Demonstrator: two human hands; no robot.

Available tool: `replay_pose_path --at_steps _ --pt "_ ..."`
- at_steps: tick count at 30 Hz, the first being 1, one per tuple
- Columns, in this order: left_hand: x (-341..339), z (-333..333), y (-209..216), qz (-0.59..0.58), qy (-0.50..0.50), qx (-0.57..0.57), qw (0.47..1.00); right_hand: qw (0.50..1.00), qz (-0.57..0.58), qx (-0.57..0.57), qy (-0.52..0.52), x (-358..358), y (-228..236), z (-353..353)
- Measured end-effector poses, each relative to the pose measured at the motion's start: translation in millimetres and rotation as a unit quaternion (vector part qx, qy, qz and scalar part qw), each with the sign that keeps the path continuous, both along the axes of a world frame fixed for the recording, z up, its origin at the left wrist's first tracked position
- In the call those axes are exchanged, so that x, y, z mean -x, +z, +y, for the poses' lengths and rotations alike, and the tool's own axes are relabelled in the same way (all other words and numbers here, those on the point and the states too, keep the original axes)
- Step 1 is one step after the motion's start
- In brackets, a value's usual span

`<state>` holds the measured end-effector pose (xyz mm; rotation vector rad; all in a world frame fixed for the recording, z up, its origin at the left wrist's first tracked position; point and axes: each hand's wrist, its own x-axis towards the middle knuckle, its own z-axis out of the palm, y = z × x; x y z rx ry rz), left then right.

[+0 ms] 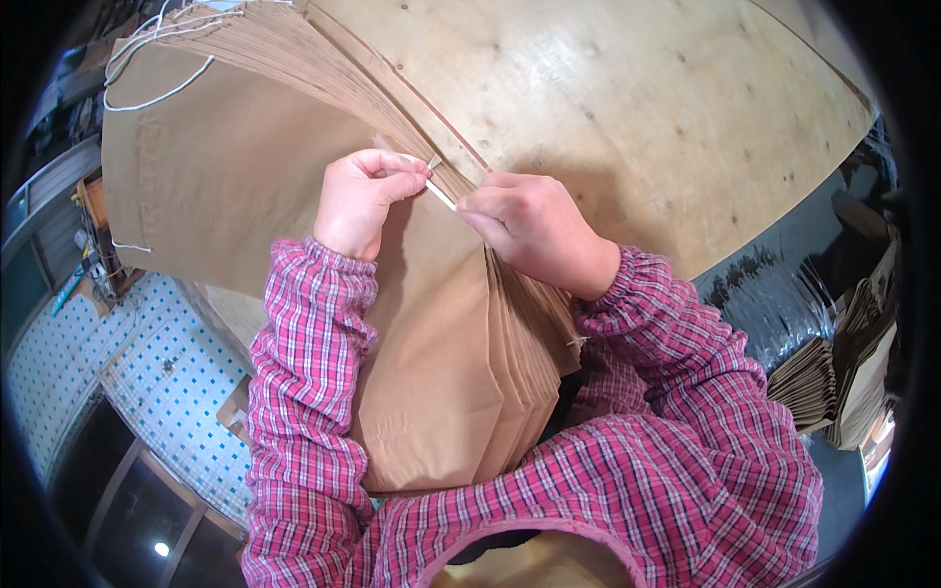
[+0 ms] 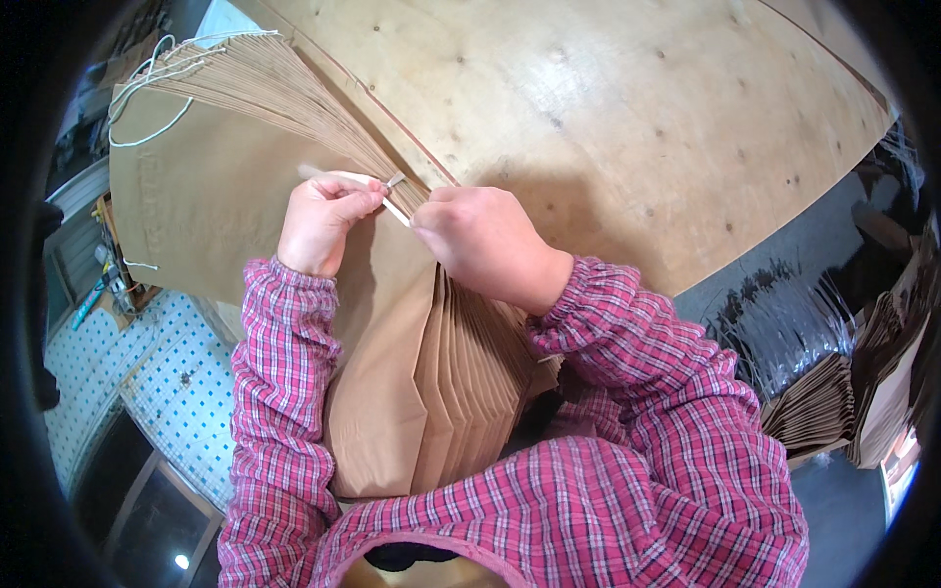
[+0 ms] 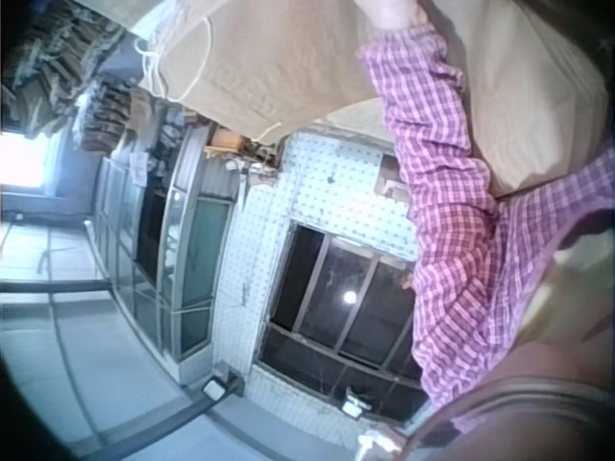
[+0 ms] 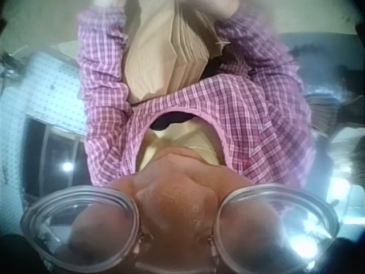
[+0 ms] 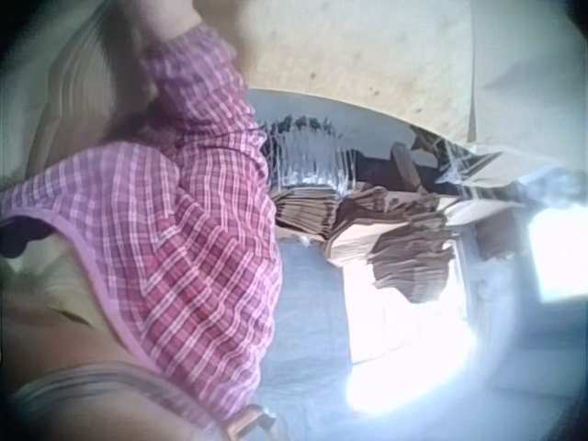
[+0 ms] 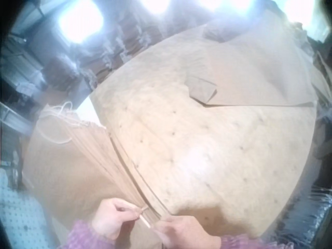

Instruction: The person gathers a stack of brown paper sheets, aligns them, and ties them together with a white string. The person repeats this process multiple times, creating several tied bundles of paper.

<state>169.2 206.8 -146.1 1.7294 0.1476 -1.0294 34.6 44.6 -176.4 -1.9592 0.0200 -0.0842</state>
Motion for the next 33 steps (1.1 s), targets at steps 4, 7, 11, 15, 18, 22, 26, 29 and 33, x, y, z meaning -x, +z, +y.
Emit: replay_pose_path --at_steps 4,7,11,15,18,22,26,29,33 --pt "15.6 -5.4 -3.0 -0.37 -0.152 -0.129 0.907 0.992 0.014 -0.085 0.089 0.5 5.0 -20.5" --pt "22.7 -7.7 -0.8 -0.578 -0.254 -0.18 0.754 0.952 0.152 -0.179 0.194 -11.6 2.4 -41.8" --pt "23.5 -7.4 -0.6 -0.597 -0.314 -0.256 0.693 0.987 -0.028 -0.137 0.084 -47.1 -19.1 -33.9" --pt "22.6 -3.8 -13.1 -0.694 -0.315 -0.213 0.612 0.985 -0.108 -0.124 0.048 -66.6 -39.1 -4.1" --pt "20.6 2.9 -21.5 -0.726 -0.312 -0.157 0.592 0.989 -0.055 -0.108 0.088 -75.2 -44.5 0.2" --pt "14.7 12.1 -21.4 -0.724 -0.321 -0.132 0.596 0.988 -0.075 -0.085 0.104 -82.9 -41.8 -5.0" --pt "12.1 11.9 -18.3 -0.72 -0.318 -0.089 0.61 0.989 -0.132 -0.042 0.059 -75.6 -42.1 0.2" --pt "15.4 8.6 -14.9 -0.705 -0.336 -0.107 0.616 0.983 -0.179 -0.03 -0.017 -63.9 -47.3 5.9" --pt "26.3 10.3 -1.3 -0.699 -0.385 -0.132 0.588 0.977 -0.193 -0.013 -0.093 -58.9 -56.8 9.6"
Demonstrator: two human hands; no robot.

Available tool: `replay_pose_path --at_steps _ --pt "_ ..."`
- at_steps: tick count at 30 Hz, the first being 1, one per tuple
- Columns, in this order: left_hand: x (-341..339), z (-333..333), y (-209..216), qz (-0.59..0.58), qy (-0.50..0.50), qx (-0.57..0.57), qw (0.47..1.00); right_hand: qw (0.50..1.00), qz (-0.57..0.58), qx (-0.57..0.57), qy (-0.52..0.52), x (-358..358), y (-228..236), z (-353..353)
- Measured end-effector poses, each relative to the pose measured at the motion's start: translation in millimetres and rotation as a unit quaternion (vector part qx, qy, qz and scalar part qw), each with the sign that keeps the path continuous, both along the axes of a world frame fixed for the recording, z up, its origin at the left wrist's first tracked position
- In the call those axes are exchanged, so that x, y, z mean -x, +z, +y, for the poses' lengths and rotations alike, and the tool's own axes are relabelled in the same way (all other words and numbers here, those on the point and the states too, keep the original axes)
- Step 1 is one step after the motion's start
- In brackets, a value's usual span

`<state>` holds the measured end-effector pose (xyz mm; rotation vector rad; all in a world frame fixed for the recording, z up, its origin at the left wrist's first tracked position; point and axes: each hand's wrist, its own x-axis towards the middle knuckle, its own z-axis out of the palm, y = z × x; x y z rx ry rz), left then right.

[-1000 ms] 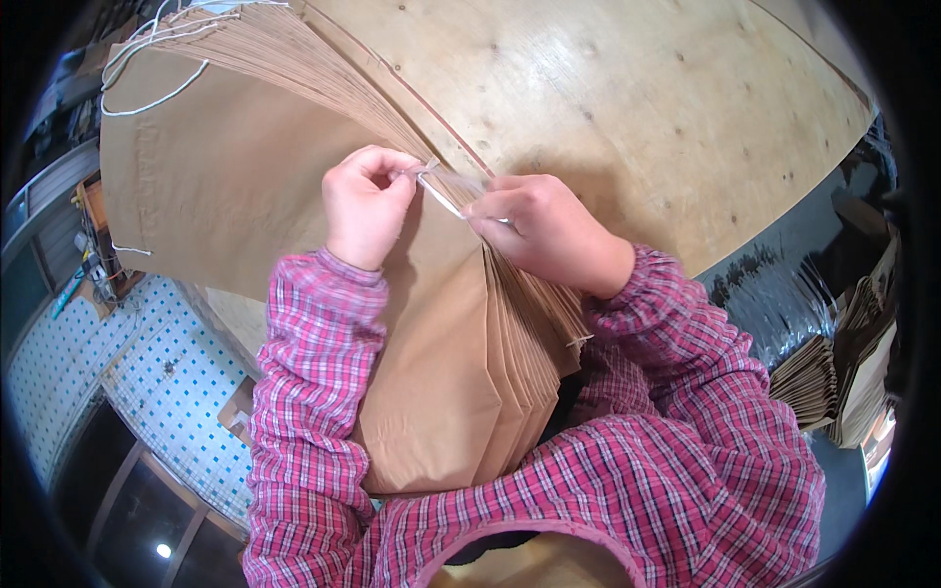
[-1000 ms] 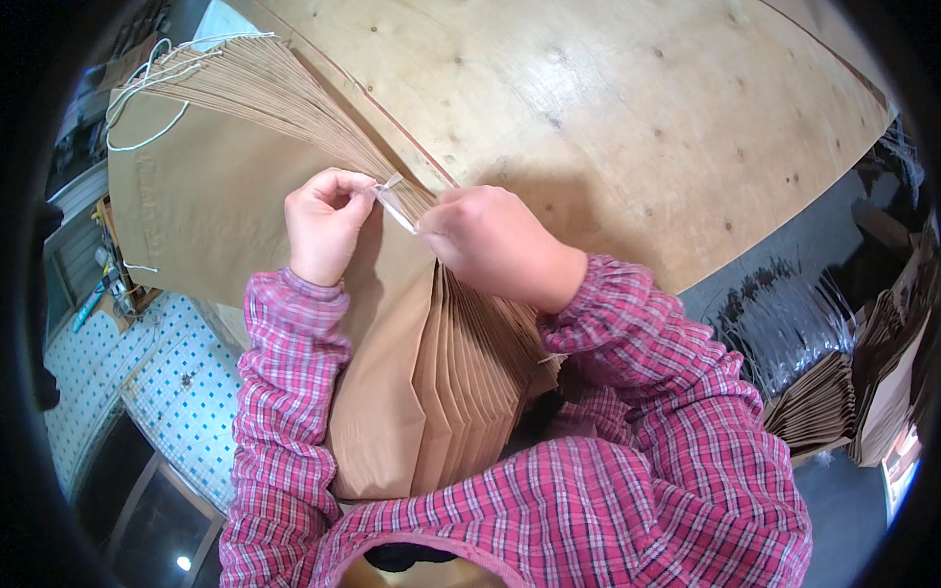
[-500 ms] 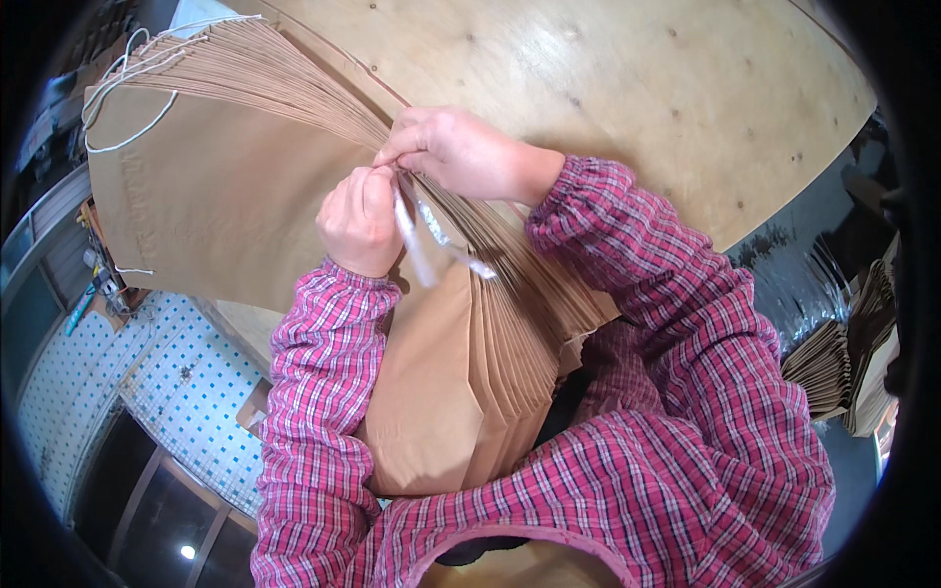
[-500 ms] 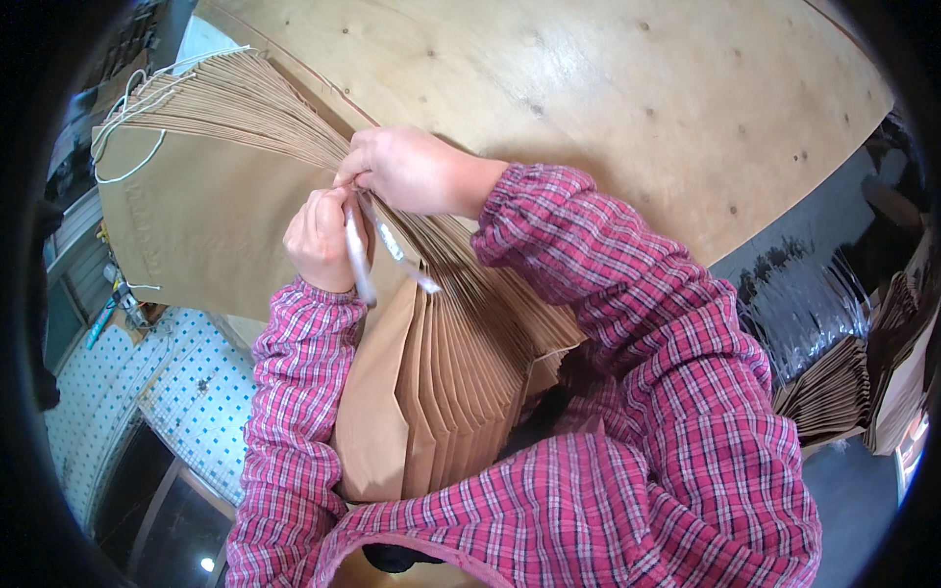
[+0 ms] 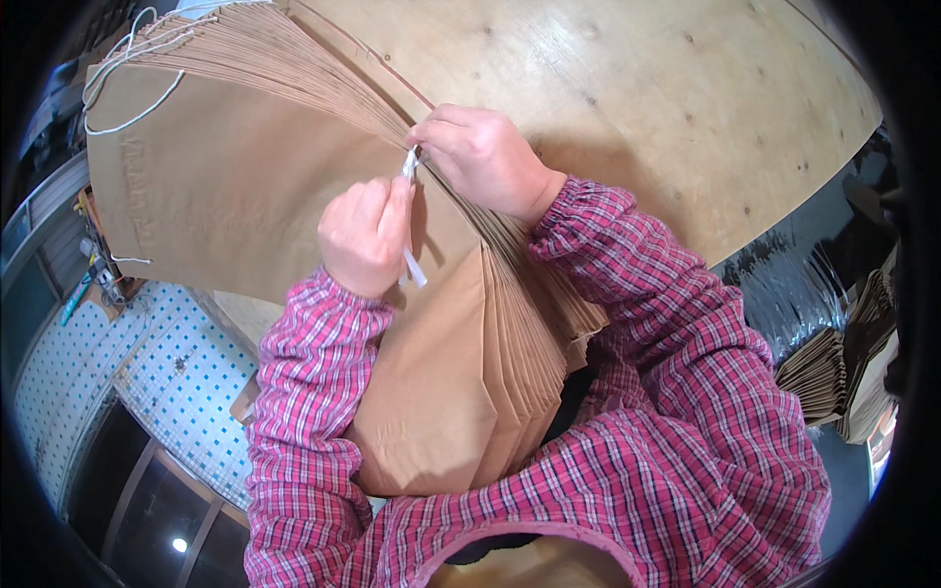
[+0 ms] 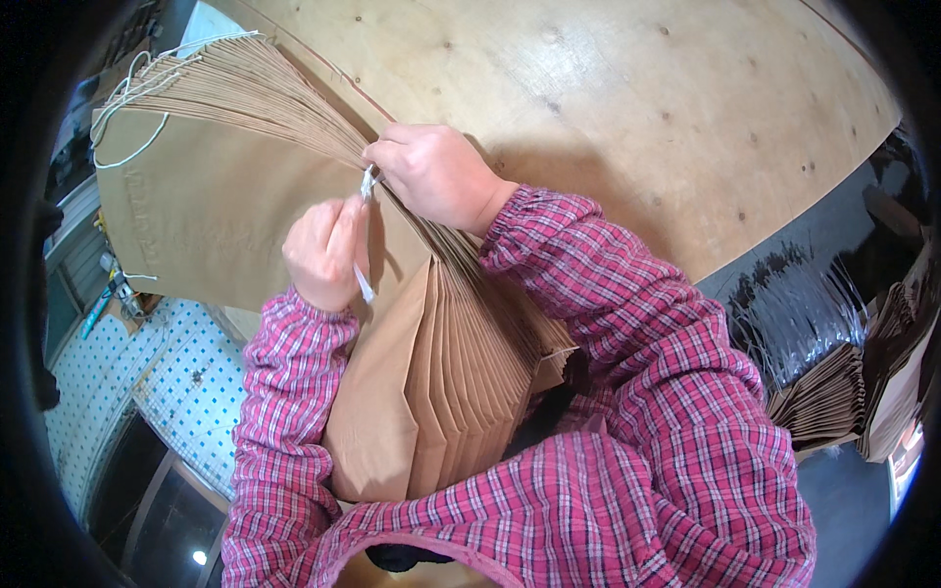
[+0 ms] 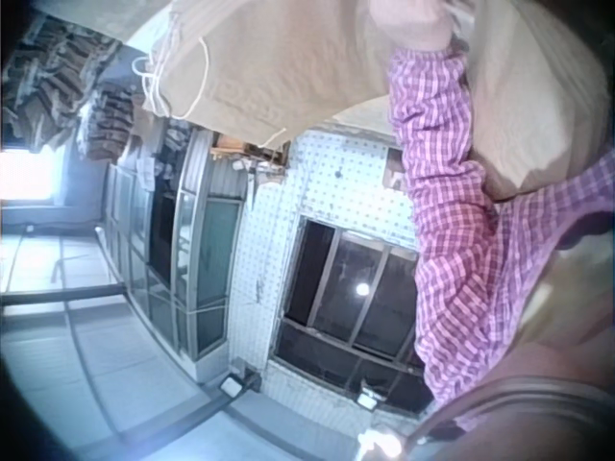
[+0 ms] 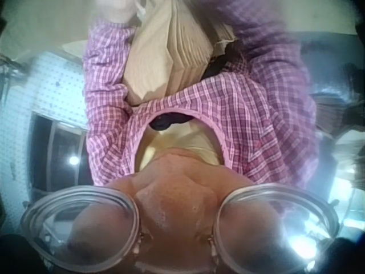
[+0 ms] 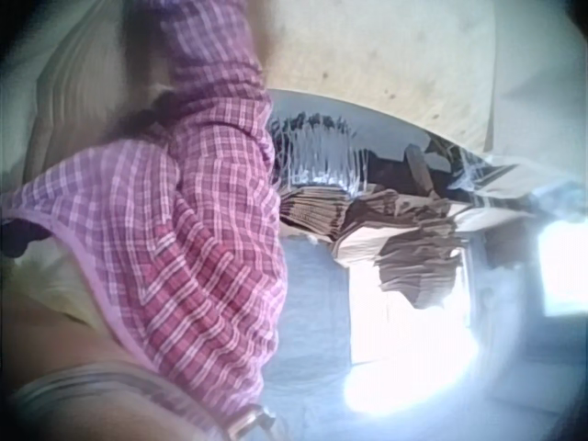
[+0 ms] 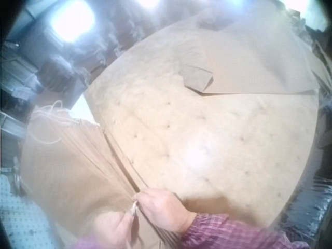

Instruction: The person gathers a stack of brown paper sheets, aligns them, and ties them together with a white string. The person repeats this process multiple times, creating several tied bundles of paper.

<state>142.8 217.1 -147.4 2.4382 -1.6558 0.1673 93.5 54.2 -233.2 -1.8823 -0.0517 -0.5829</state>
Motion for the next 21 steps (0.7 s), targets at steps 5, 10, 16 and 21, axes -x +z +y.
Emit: replay_pose_path --at_steps 5,10,16,21 --pt "16.9 22.0 23.8 0.023 -0.027 -0.056 0.998 0.999 -0.009 0.041 -0.028 -0.1 -1.2 8.0" --pt "20.1 36.5 6.9 0.12 -0.008 -0.176 0.977 0.993 0.095 0.064 -0.003 -0.2 2.0 3.0" --pt "14.9 90.9 5.7 0.229 0.141 -0.114 0.956 0.911 0.315 -0.206 0.169 1.6 -6.9 11.8" --pt "25.8 168.1 -13.8 0.132 0.25 -0.103 0.954 0.968 0.229 -0.056 0.086 7.8 -0.5 46.1"
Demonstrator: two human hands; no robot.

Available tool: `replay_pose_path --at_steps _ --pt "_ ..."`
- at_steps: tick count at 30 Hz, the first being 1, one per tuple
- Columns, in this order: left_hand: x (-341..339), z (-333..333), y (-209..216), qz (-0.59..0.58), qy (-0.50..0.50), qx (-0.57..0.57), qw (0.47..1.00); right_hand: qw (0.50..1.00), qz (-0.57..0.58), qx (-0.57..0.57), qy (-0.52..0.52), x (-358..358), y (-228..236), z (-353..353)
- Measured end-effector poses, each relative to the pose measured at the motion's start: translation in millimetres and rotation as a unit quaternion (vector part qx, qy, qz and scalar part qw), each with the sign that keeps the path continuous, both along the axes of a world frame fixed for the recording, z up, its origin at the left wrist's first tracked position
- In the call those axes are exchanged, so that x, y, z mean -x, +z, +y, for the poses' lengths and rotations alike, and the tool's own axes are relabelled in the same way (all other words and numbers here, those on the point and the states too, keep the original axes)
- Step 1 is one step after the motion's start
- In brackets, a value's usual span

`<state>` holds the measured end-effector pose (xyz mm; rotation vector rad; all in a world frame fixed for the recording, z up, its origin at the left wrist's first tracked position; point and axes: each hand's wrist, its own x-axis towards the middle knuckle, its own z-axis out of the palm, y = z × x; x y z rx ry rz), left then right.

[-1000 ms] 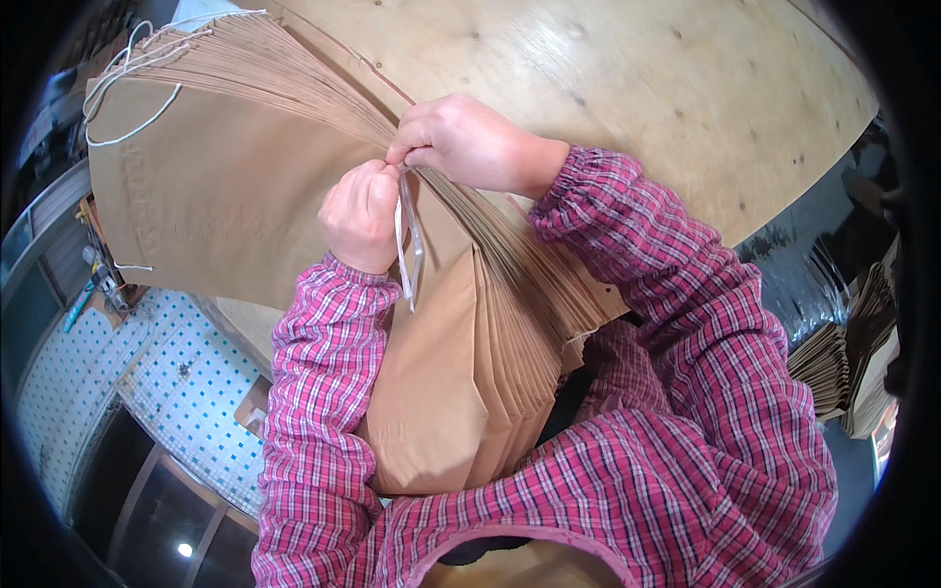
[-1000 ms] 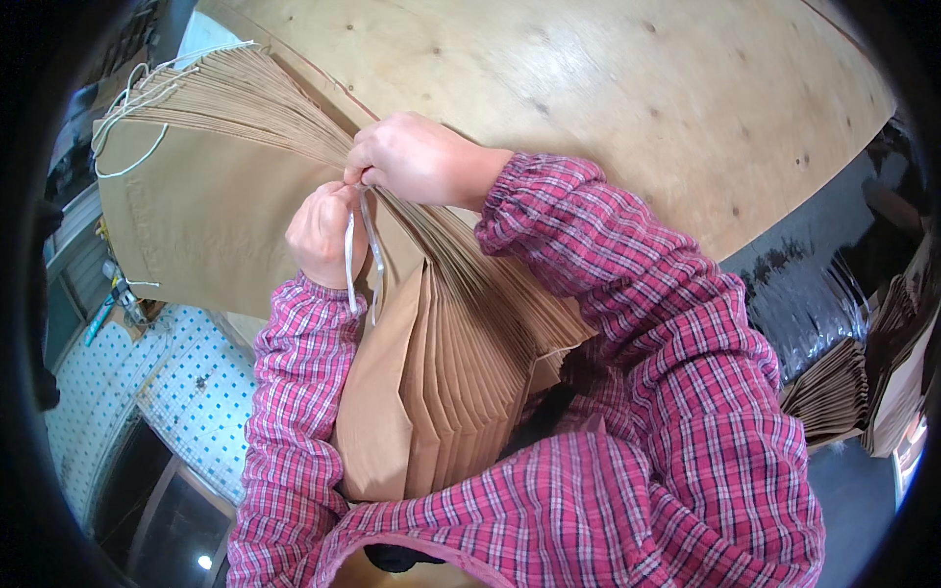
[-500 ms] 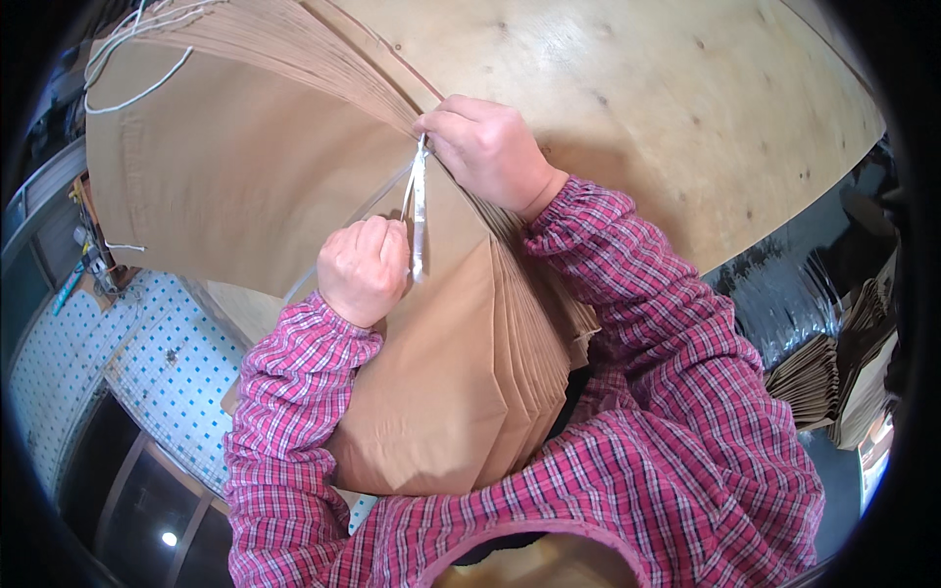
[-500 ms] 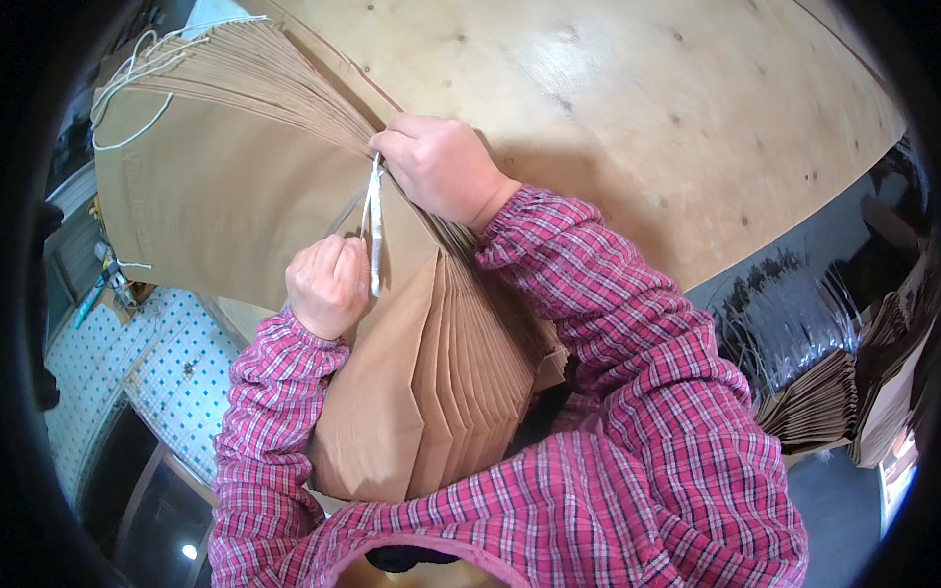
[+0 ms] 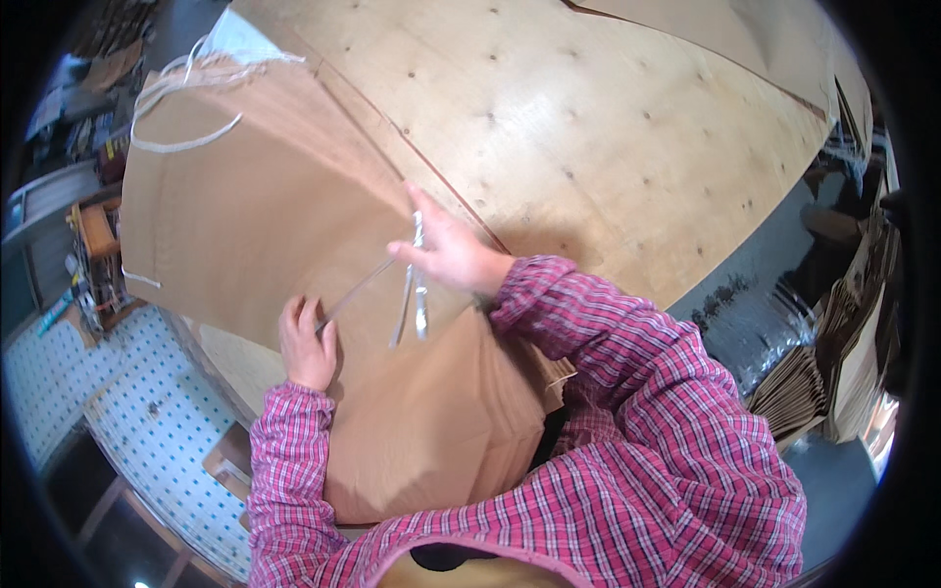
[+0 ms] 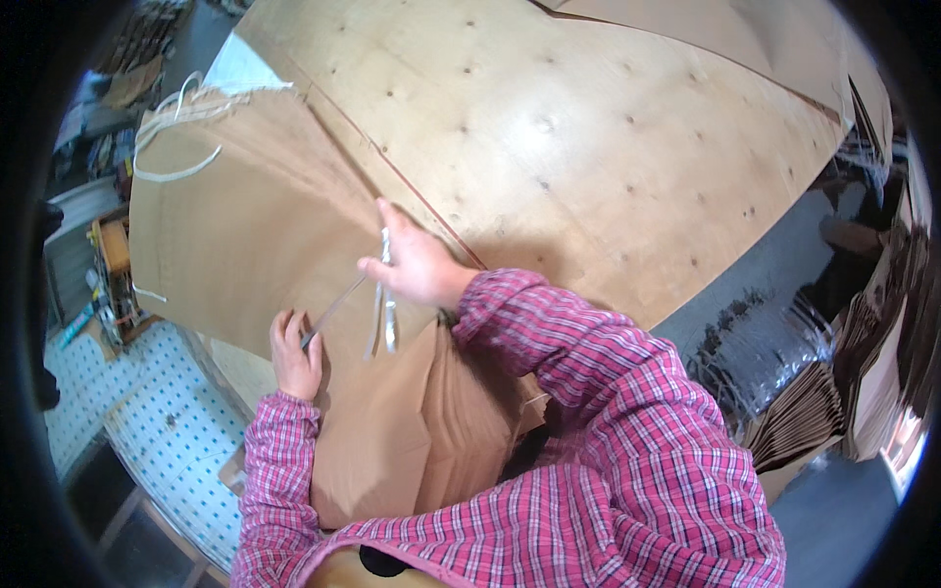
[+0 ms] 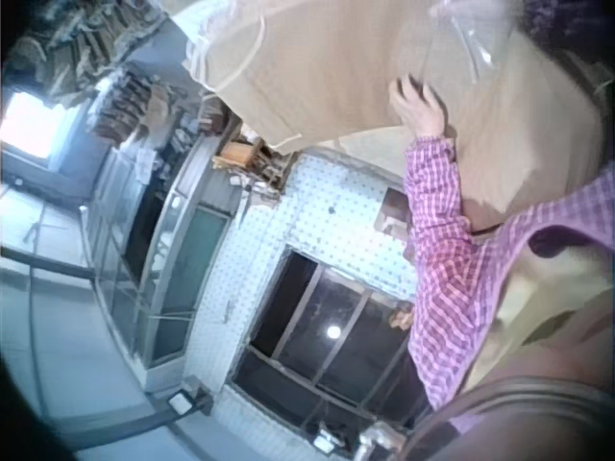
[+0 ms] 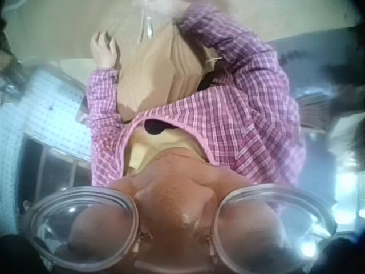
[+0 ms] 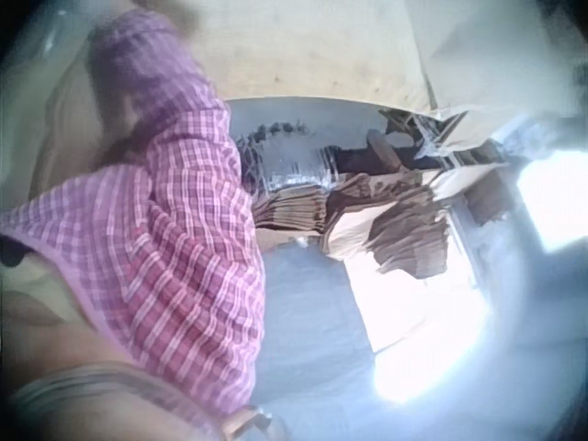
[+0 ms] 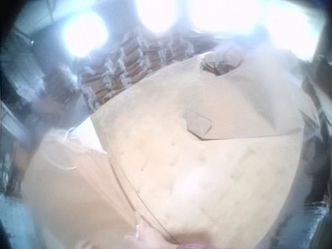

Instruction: The person gathers a stack of brown paper sheets, aligns them, and ties them together with a white string. The person repeats this process multiple times, creating several tied bundles of paper.

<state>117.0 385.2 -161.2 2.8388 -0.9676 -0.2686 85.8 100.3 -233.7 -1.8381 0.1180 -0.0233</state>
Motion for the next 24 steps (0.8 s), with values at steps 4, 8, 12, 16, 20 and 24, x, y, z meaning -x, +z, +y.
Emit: replay_pose_path --at_steps 4,8,12,16,20,24 --pt "3.1 64.5 2.5 -0.008 0.015 -0.121 0.992 0.984 0.144 -0.052 0.092 -13.2 20.7 43.4" --pt "-12.5 99.1 45.5 0.149 0.099 -0.314 0.932 0.969 0.156 -0.082 0.175 -34.6 22.8 93.6" --pt "-17.3 92.3 93.1 0.298 0.252 -0.412 0.824 0.955 0.184 -0.067 0.223 -35.7 9.0 127.2" --pt "35.2 77.0 129.9 0.453 0.233 -0.023 0.86 0.978 0.121 -0.098 0.141 -19.8 -5.9 129.6" --pt "87.9 67.8 150.4 0.316 0.076 -0.032 0.945 0.984 0.116 -0.065 0.119 26.5 -15.1 115.4" --pt "113.1 53.0 145.4 0.242 0.015 -0.057 0.968 0.992 0.114 0.033 0.049 95.3 -2.8 115.6"
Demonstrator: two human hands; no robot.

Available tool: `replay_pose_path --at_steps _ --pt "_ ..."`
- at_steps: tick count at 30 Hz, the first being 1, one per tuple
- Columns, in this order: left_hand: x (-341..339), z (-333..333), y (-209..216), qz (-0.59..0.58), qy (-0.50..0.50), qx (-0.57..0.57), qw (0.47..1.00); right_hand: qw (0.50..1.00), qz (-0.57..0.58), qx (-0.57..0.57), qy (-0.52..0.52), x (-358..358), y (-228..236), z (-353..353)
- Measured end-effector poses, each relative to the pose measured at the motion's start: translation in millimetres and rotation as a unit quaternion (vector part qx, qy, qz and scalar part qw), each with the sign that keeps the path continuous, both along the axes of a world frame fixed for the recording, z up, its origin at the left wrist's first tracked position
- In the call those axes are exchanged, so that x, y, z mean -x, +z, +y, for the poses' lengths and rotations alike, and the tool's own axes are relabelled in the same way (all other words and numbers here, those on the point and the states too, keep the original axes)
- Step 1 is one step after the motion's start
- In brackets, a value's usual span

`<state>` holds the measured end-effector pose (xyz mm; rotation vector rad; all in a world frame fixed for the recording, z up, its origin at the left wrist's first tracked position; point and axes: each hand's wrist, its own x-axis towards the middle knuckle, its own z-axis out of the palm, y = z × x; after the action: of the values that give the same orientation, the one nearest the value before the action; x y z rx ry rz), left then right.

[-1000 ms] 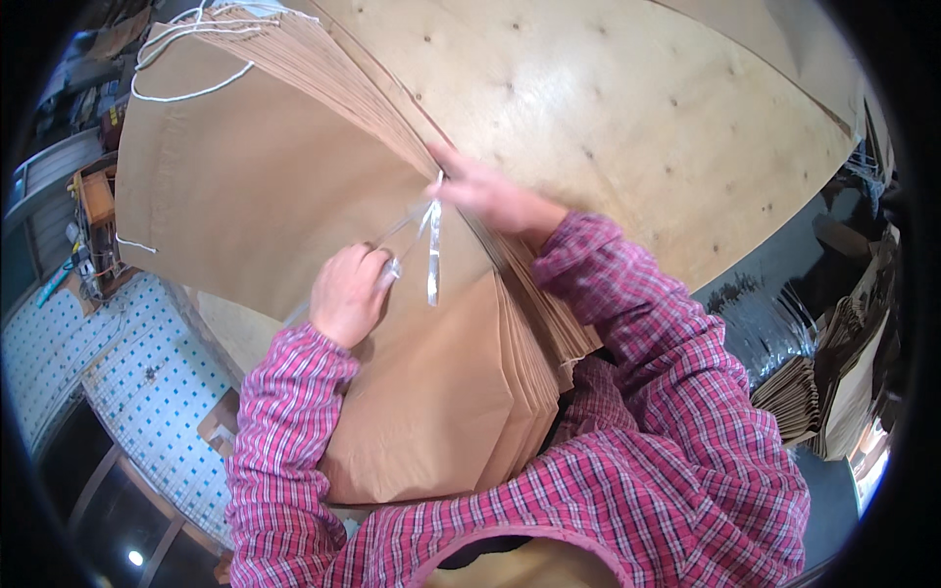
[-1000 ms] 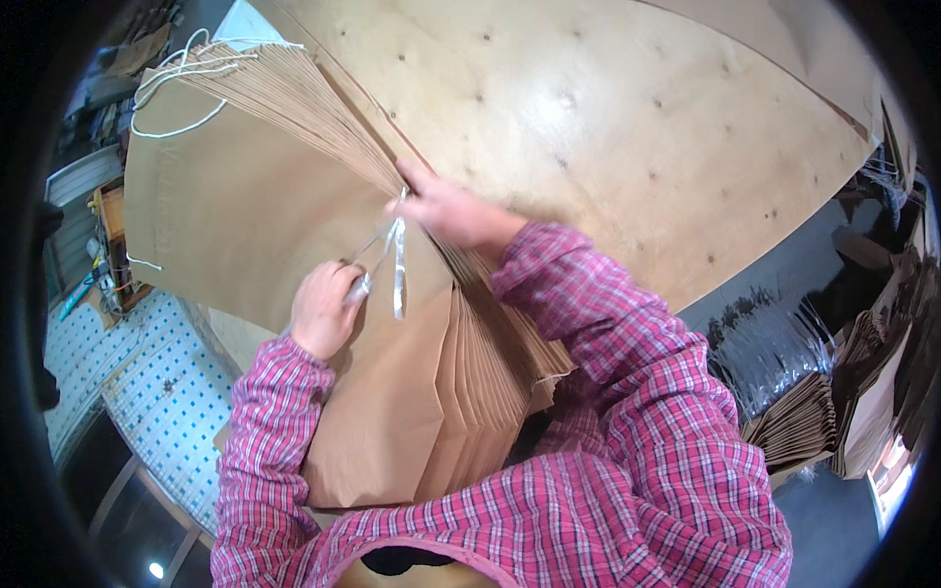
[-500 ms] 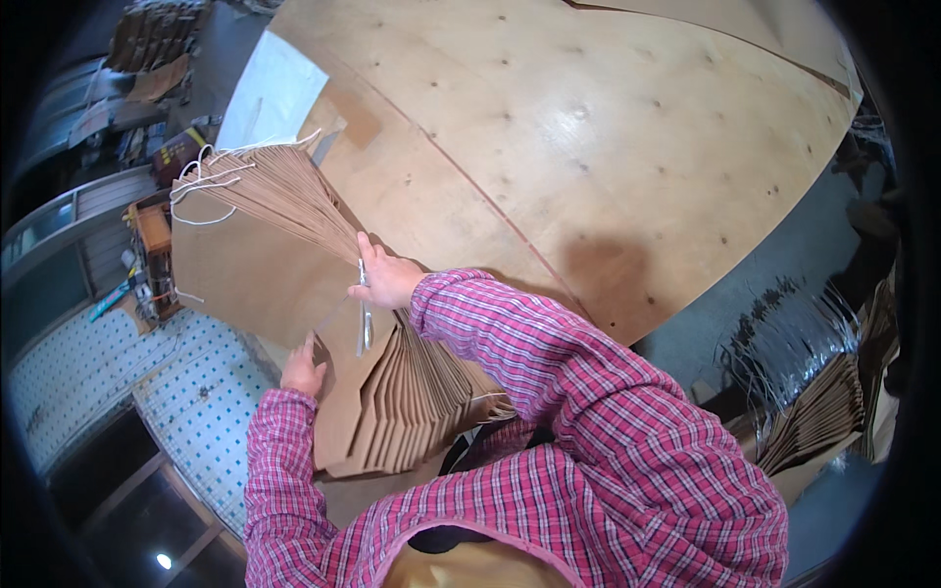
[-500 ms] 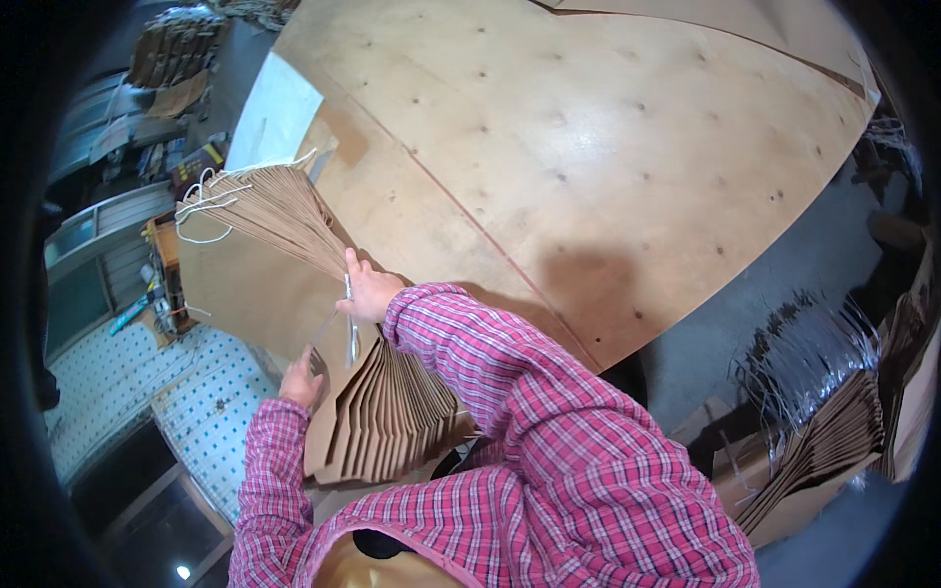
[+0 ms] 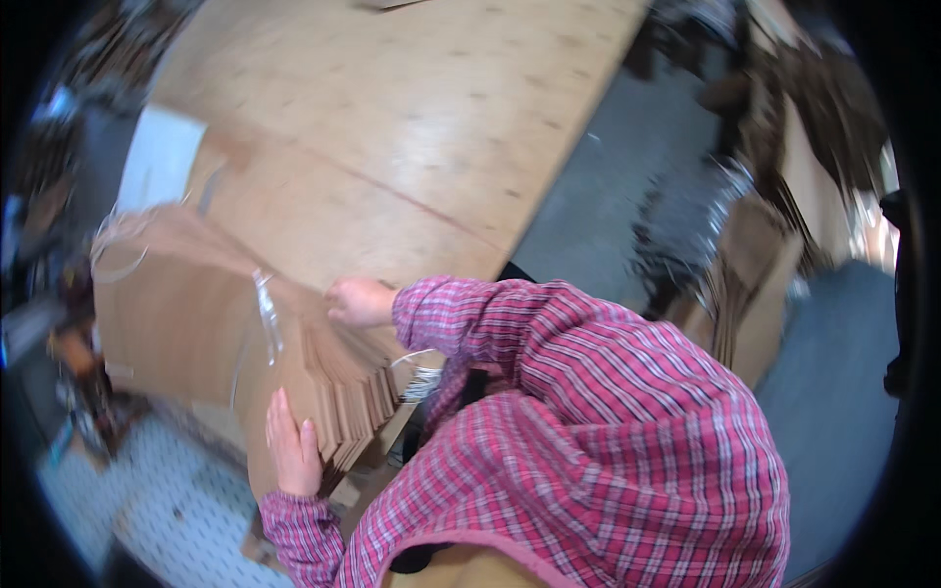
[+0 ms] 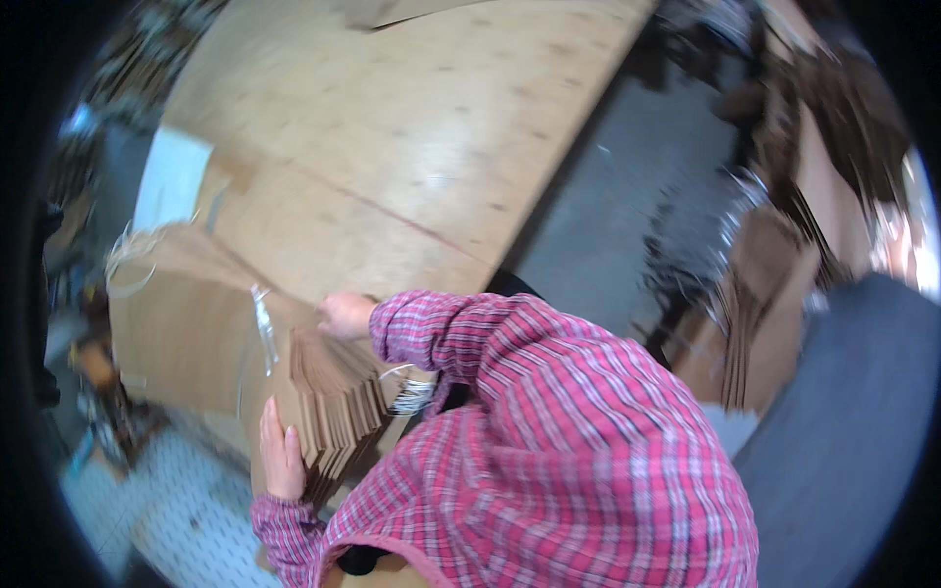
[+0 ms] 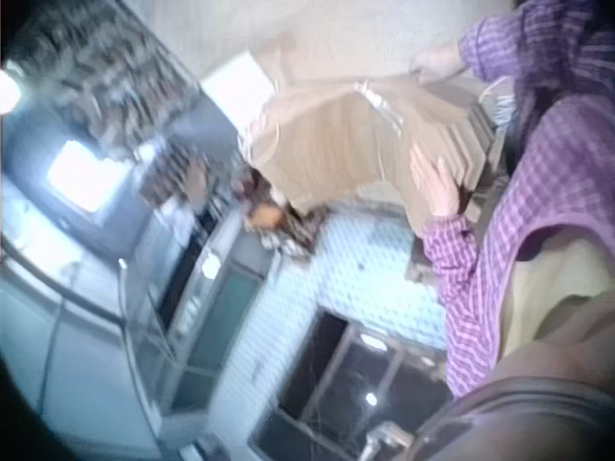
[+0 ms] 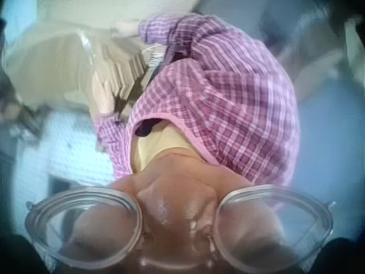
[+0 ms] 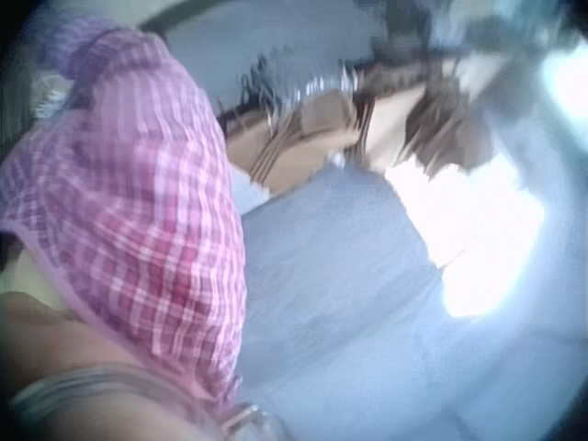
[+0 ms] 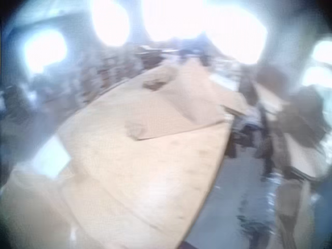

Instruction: The person gathers a stack of brown paper sheets, aligns them, and ties them together with a white string. The person repeats this process multiple times, creating several tied bundles of paper.

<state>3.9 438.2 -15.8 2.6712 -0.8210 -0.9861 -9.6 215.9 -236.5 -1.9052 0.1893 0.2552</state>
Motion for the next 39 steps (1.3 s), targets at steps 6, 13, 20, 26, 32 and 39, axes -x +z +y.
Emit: replay_pose_path --at_steps 6,13,20,26,32,39 --pt "39.9 -27.9 15.2 -0.114 -0.091 0.003 0.989 0.992 0.022 -0.031 -0.119 127.4 23.7 -25.5" --pt "68.3 -121.9 14.9 -0.098 -0.151 0.16 0.971 0.957 0.154 0.001 -0.244 268.7 -8.8 -91.9" --pt "94.6 -280.6 -59.7 -0.064 -0.302 0.165 0.937 0.879 0.149 -0.028 -0.452 409.3 -72.0 -175.2" --pt "71.9 -506.2 -208.4 -0.221 -0.314 0.194 0.903 0.846 0.287 0.001 -0.449 532.8 -200.3 -294.4" --pt "43.5 -598.4 -261.8 -0.28 -0.364 0.181 0.87 0.778 0.473 0.16 -0.381 575.6 -364.9 -443.5" --pt "61.9 -598.9 -257.0 -0.171 -0.219 0.089 0.957 0.725 0.431 0.238 -0.483 574.5 -587.6 -591.3"
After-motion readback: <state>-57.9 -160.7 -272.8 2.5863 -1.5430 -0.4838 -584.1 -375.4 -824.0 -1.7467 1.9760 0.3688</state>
